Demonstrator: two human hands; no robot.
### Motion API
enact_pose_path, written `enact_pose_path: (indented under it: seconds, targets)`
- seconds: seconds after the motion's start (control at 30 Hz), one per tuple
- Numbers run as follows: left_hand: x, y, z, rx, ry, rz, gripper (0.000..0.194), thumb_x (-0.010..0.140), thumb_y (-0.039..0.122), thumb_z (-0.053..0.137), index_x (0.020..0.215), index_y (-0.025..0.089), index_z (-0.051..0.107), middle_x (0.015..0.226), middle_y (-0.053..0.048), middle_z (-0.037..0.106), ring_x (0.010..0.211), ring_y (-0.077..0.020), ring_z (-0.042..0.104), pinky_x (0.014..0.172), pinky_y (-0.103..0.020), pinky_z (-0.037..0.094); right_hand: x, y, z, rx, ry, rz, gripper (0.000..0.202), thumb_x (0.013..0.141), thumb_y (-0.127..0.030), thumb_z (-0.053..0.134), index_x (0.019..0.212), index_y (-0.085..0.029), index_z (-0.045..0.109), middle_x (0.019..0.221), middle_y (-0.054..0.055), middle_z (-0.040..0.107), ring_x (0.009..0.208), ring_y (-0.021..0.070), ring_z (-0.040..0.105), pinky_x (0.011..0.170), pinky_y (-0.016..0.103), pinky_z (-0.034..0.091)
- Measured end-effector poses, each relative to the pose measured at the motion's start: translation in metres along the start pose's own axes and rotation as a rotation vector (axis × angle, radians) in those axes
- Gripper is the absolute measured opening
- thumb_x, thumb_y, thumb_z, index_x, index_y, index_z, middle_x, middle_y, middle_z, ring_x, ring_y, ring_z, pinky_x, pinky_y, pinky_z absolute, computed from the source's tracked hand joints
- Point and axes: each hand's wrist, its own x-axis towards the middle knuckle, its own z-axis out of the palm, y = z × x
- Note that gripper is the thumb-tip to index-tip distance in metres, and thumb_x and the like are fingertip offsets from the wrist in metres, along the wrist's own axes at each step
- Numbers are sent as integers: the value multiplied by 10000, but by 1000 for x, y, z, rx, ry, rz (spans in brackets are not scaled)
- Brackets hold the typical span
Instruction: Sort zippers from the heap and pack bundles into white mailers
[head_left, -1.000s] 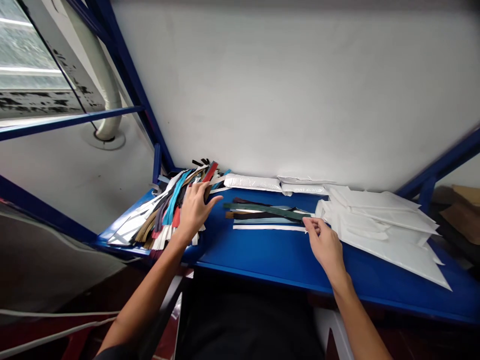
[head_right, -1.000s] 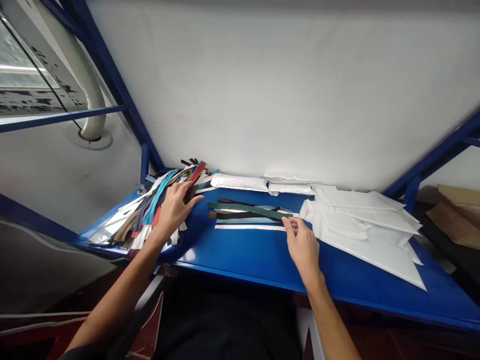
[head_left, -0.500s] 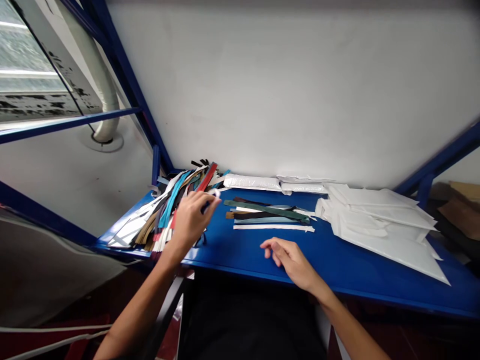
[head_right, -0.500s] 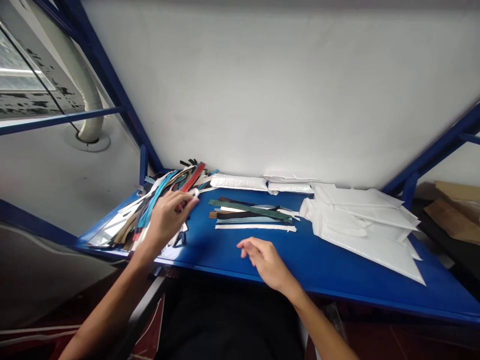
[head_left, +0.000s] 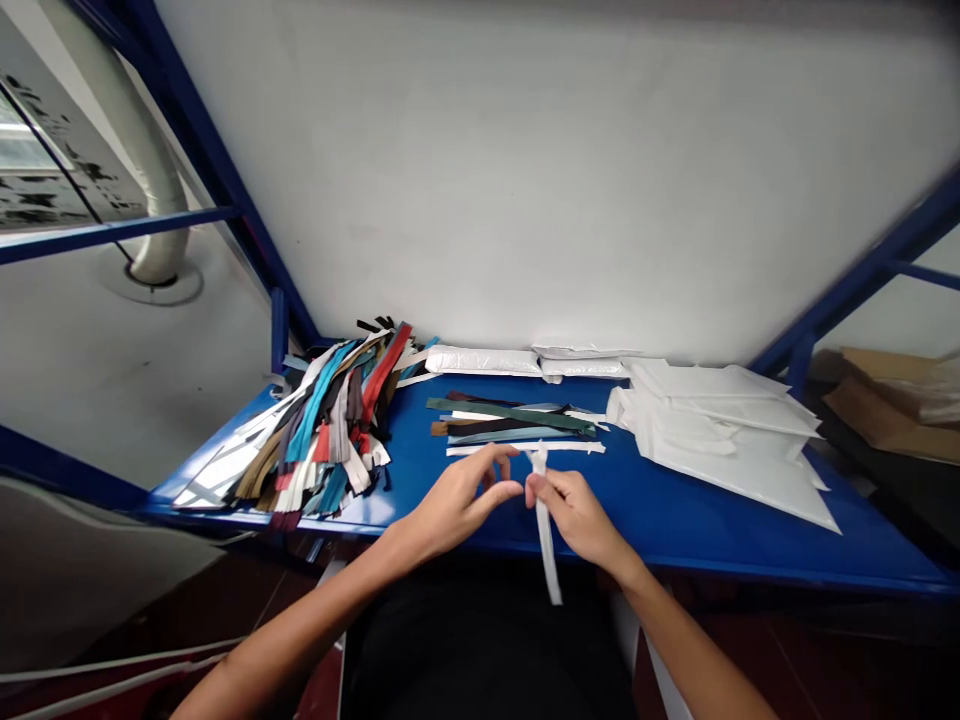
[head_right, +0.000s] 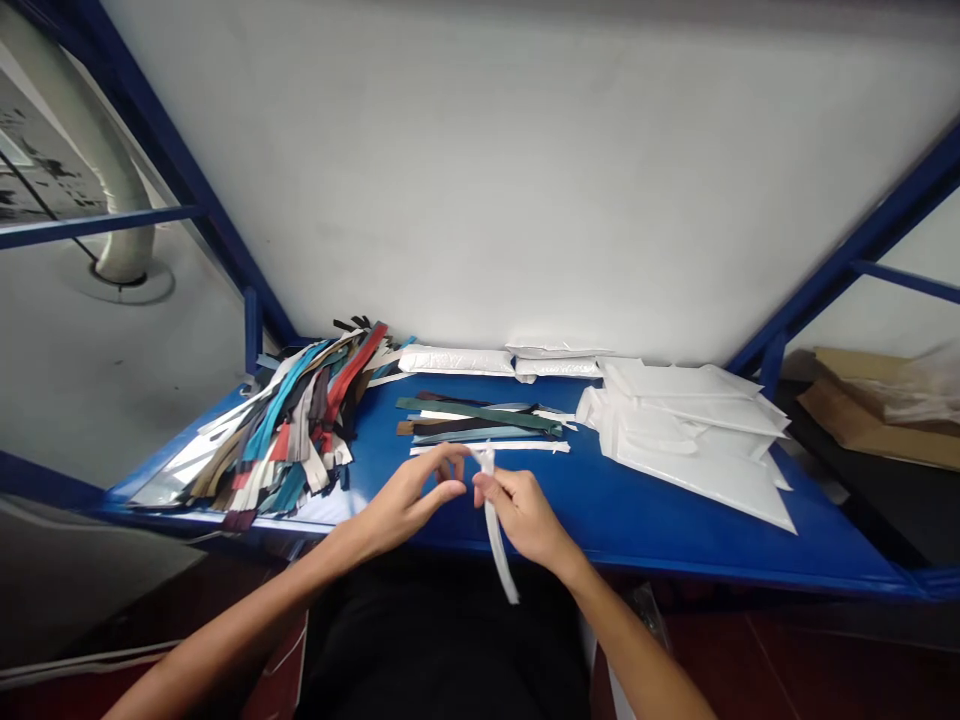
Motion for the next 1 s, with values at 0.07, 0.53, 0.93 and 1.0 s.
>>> enact_pose_path:
  seconds: [0.07, 0.53, 0.93, 1.0]
  targets:
    - [2, 3, -7, -88, 47, -8, 418, 1074, 500, 596, 1347, 200, 696, 959, -44, 741, 795, -169, 660, 767, -284, 517, -2, -5, 3, -131, -131, -51, 590, 1122, -603, 444, 753, -203, 672, 669, -3, 612, 620, 154, 563, 657, 281, 430]
    - [-1, 7, 10, -212, 212, -96, 458, 1077, 478, 586, 778, 165, 735, 736, -28, 678, 728, -156, 626, 742, -273, 487, -7, 4, 29, -497, 285, -358, 238, 1138, -348, 531, 1110, -242, 743, 859, 54, 760, 704, 189, 721, 655, 301, 529]
    - [-1, -6, 15, -106, 202, -5, 415, 1089, 446, 570, 882, 161, 790, 745, -43, 701, 676, -141, 589, 668, -261, 466, -2, 6, 21, -814, 169, -510, 309, 1134, -188, 449, 929, -217, 679, 776, 41, 682, 692, 183, 664, 613, 305, 444]
    - [1, -10, 18, -43, 230, 29, 430, 1094, 454, 550, 905, 160, 800, 762, -55, 712, 665, -140, 585, 651, -261, 459, -1, 4, 20, -929, 164, -505, 317, 1122, -172, 448, 894, -216, 664, 742, 33, 650, 660, 178, 632, 568, 310, 394]
